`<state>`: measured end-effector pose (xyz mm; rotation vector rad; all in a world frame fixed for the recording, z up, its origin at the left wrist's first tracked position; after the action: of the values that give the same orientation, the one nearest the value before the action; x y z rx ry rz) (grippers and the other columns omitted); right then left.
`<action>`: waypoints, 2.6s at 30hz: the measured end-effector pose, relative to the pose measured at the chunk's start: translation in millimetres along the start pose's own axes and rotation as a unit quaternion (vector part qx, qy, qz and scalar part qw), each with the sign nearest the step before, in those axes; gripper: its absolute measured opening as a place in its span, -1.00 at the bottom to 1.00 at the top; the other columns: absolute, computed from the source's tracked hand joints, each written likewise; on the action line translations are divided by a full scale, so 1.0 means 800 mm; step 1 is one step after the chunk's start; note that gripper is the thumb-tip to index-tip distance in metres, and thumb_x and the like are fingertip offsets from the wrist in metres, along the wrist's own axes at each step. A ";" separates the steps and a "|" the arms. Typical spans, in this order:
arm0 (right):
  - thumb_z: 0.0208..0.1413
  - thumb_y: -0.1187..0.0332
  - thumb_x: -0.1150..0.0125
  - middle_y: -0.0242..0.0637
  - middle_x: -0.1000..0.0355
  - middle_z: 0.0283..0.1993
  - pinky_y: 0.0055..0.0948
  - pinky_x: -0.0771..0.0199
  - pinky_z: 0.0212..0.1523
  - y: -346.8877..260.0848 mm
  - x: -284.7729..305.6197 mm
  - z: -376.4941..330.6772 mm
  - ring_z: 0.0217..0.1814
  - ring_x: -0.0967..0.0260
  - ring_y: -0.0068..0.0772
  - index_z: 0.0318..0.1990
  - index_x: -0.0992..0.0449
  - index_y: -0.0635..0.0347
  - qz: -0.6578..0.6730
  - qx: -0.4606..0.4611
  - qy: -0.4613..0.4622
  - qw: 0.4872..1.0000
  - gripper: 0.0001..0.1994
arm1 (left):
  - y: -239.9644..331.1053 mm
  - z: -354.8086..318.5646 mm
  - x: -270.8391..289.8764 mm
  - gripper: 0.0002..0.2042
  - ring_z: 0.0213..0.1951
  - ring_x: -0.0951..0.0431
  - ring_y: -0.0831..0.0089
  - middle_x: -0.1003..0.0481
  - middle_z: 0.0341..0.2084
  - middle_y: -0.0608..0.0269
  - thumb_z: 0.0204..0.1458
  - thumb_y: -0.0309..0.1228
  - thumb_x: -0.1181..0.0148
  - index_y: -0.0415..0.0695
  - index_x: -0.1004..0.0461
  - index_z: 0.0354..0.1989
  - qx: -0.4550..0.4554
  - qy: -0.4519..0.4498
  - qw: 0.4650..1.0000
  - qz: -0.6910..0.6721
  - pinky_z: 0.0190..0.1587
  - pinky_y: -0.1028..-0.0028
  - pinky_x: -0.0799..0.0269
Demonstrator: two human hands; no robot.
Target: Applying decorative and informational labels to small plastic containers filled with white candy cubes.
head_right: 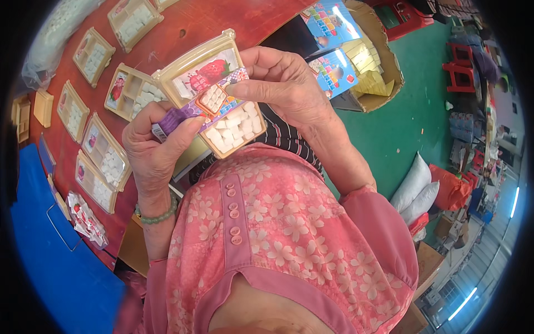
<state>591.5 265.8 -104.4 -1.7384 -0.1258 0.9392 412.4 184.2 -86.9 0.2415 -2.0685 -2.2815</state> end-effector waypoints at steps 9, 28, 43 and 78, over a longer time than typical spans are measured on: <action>-0.05 0.60 -0.26 -0.11 -0.52 -0.11 -0.37 -0.48 0.02 0.009 -0.002 -0.013 -0.09 -0.50 -0.34 -0.08 -0.49 0.38 0.060 -0.037 -0.036 0.997 -0.69 | -0.009 -0.004 -0.001 -0.83 -0.49 -0.44 0.73 -0.56 -0.49 0.32 -0.20 -0.55 -0.44 -0.21 -0.51 -0.49 0.008 -0.074 0.997 -0.013 -0.45 0.64 -0.32; 0.06 0.37 -0.22 0.05 -0.50 -0.34 -0.25 -0.46 -0.20 0.018 0.012 -0.054 -0.29 -0.49 -0.11 -0.29 -0.49 0.39 -0.044 0.127 -0.149 0.980 -0.79 | 0.025 -0.002 -0.016 -0.67 -0.21 -0.55 0.31 -0.54 -0.23 0.01 -0.44 -0.60 -0.33 -0.28 -0.56 -0.35 -0.092 -0.266 0.944 0.171 -0.17 0.48 -0.42; 0.05 0.39 -0.26 0.01 -0.50 -0.31 -0.22 -0.46 -0.22 0.021 0.029 -0.056 -0.22 -0.46 -0.11 -0.31 -0.48 0.35 -0.150 0.120 -0.030 0.981 -0.82 | 0.017 -0.014 0.006 0.07 -0.09 -0.45 0.35 -0.41 -0.10 0.16 -0.56 -0.28 -0.65 -0.22 -0.15 0.25 -0.110 0.052 0.948 0.293 0.02 0.41 -0.39; 0.23 0.26 -0.06 -0.11 -0.46 -0.33 -0.31 -0.41 -0.28 -0.021 -0.036 -0.063 -0.29 -0.40 -0.15 -0.31 -0.58 0.40 -0.323 0.393 -0.154 0.847 -0.68 | 0.004 -0.052 -0.023 -0.78 -0.14 -0.58 -0.03 -0.53 -0.24 -0.27 0.01 -0.49 -0.11 -0.39 -0.49 -0.22 -0.270 -0.062 0.956 0.095 -0.03 0.14 -0.50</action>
<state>610.3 218.9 -70.4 -0.6859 -0.4402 0.6113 437.0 145.5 -85.7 -0.1249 -1.3499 -2.6671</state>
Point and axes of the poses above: each hand's wrist, its own z-axis towards the middle knuckle, its own x-axis out of the back of the hand, y = z × x, the point moved 4 cm from there along z, towards the middle knuckle
